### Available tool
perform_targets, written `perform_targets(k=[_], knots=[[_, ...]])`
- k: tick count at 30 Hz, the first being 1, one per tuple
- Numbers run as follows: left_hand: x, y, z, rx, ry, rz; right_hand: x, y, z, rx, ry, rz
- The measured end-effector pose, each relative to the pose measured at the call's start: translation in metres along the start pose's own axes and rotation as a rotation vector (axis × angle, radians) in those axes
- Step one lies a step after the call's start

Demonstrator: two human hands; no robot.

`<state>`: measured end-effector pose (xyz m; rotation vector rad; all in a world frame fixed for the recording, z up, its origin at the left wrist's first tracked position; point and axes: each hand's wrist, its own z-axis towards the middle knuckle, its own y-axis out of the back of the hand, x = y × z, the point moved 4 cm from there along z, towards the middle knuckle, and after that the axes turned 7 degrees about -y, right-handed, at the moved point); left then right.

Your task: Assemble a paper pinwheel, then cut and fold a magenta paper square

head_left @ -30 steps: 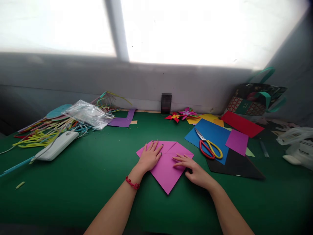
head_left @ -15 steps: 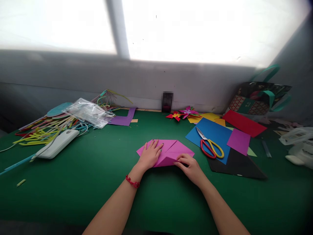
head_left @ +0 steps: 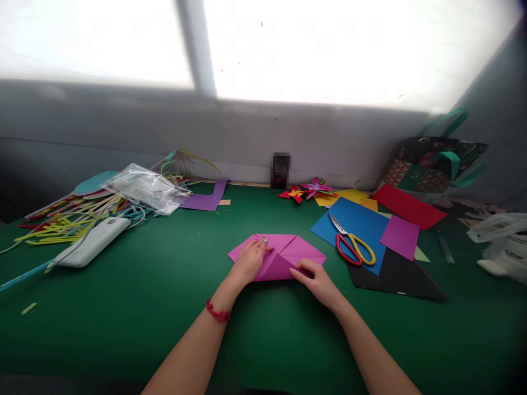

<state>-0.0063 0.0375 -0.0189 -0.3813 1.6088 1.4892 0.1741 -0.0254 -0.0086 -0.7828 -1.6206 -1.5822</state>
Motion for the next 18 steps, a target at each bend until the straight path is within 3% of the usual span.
perform_targets(k=[7, 18], knots=[[0.001, -0.003, -0.001, 0.095, 0.004, 0.156, 0.002, -0.008, -0.003, -0.129, 0.042, -0.135], [-0.005, -0.001, -0.004, 0.181, -0.017, 0.303, -0.002, -0.017, 0.005, -0.243, -0.114, -0.334]])
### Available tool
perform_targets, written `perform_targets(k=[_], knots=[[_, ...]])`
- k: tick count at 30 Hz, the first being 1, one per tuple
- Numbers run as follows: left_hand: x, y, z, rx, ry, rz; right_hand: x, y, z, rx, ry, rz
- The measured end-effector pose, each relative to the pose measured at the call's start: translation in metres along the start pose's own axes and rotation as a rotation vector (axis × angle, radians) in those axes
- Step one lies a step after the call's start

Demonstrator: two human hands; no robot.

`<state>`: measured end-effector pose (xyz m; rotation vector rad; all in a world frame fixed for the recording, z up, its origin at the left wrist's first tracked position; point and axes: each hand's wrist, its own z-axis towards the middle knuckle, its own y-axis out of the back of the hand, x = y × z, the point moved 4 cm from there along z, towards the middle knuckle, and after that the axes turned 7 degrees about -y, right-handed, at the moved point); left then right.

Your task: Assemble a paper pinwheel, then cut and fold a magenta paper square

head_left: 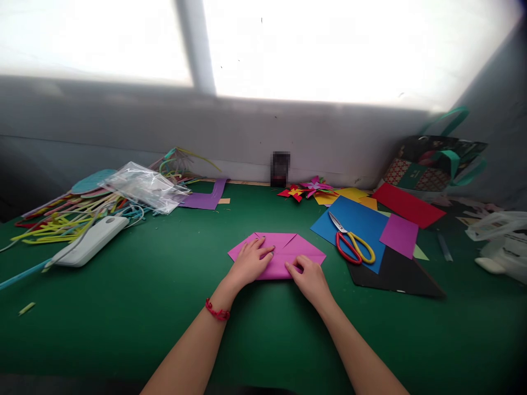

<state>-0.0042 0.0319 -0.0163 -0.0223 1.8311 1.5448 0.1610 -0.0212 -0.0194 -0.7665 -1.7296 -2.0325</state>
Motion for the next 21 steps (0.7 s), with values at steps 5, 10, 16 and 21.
perform_targets(k=[5, 10, 16, 21], knots=[[-0.004, -0.001, -0.002, -0.015, -0.034, 0.123, 0.001, 0.001, -0.003, -0.02, -0.023, 0.002], [-0.008, -0.003, -0.001, -0.028, -0.026, 0.208, 0.001, 0.002, -0.005, -0.057, -0.044, 0.026], [-0.011, -0.004, 0.0, -0.053, -0.03, 0.291, -0.001, 0.0, -0.004, -0.046, -0.061, 0.019], [-0.012, -0.005, 0.0, -0.073, -0.021, 0.327, -0.003, -0.003, -0.003, -0.041, -0.043, 0.017]])
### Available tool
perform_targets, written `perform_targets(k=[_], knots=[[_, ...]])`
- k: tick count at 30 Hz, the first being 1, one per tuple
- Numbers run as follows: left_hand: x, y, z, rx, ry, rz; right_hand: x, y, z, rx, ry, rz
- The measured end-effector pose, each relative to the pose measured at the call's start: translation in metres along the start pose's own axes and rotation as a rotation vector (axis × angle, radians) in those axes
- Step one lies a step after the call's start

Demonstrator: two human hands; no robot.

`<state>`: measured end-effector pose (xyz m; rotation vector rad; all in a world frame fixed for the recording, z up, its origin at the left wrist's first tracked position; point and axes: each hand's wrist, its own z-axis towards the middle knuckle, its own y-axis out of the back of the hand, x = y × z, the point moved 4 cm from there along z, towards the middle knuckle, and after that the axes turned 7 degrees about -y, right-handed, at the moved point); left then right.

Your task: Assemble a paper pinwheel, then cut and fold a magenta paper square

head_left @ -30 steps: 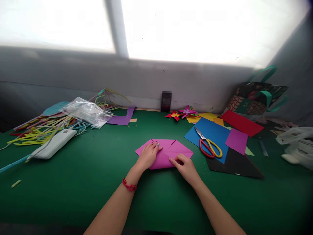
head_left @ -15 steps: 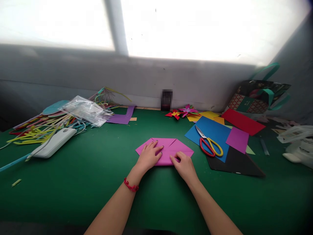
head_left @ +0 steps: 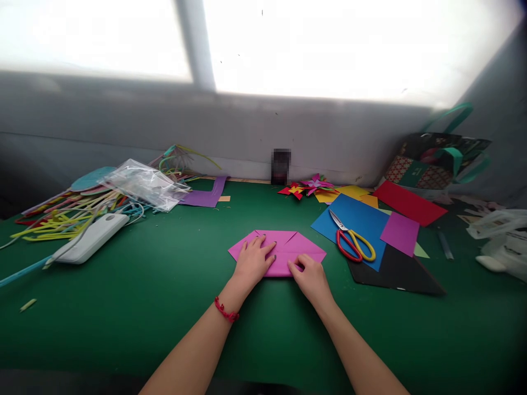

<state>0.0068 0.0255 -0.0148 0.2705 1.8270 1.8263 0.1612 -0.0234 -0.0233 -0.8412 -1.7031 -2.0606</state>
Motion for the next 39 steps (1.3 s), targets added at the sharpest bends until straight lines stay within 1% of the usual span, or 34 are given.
perform_targets(k=[30, 35, 39], knots=[[0.0, -0.003, -0.001, -0.017, 0.008, -0.028, 0.001, 0.002, 0.0, -0.011, 0.021, -0.011], [-0.001, -0.003, -0.003, -0.025, 0.003, -0.02, 0.002, 0.004, 0.001, -0.001, 0.019, -0.07], [-0.001, -0.003, -0.004, -0.019, 0.001, -0.019, 0.009, 0.013, 0.007, 0.04, 0.024, -0.143]])
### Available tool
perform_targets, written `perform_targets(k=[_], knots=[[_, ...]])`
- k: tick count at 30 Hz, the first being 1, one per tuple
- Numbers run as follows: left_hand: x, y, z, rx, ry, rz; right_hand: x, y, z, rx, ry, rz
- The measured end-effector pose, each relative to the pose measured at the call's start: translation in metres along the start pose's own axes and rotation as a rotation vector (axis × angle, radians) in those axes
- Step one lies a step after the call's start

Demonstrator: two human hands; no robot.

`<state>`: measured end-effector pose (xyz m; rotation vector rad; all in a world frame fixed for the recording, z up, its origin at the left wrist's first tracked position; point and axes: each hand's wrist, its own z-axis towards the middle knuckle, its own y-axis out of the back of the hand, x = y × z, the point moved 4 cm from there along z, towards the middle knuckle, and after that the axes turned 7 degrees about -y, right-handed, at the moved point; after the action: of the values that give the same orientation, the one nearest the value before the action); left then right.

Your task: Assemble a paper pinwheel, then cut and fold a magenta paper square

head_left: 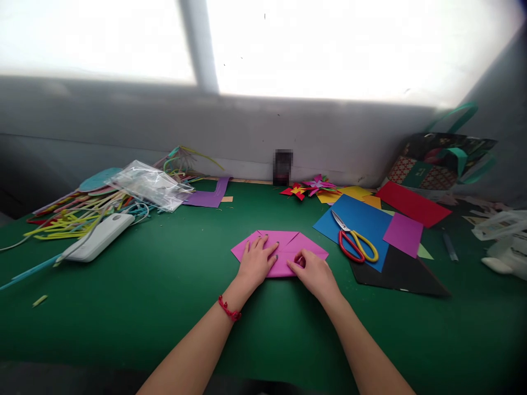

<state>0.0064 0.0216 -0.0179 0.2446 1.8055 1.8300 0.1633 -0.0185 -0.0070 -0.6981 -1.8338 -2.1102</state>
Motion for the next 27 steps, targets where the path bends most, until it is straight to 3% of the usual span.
perform_targets(k=[5, 11, 15, 22, 27], knots=[[0.0, 0.001, 0.001, 0.005, 0.006, -0.004, 0.026, 0.013, 0.014, -0.091, 0.066, -0.156], [0.0, 0.001, 0.001, 0.009, 0.015, -0.028, 0.048, -0.004, 0.035, -0.038, 0.074, -0.304], [0.0, 0.001, 0.001, 0.017, 0.02, -0.031, 0.049, -0.013, 0.042, -0.063, 0.06, -0.343], [0.0, -0.001, 0.0, 0.014, 0.009, -0.035, 0.037, -0.031, 0.035, -0.284, 0.172, -0.388], [0.0, -0.001, 0.001, 0.007, 0.001, -0.021, 0.025, -0.042, 0.034, -0.3, 0.179, -0.332]])
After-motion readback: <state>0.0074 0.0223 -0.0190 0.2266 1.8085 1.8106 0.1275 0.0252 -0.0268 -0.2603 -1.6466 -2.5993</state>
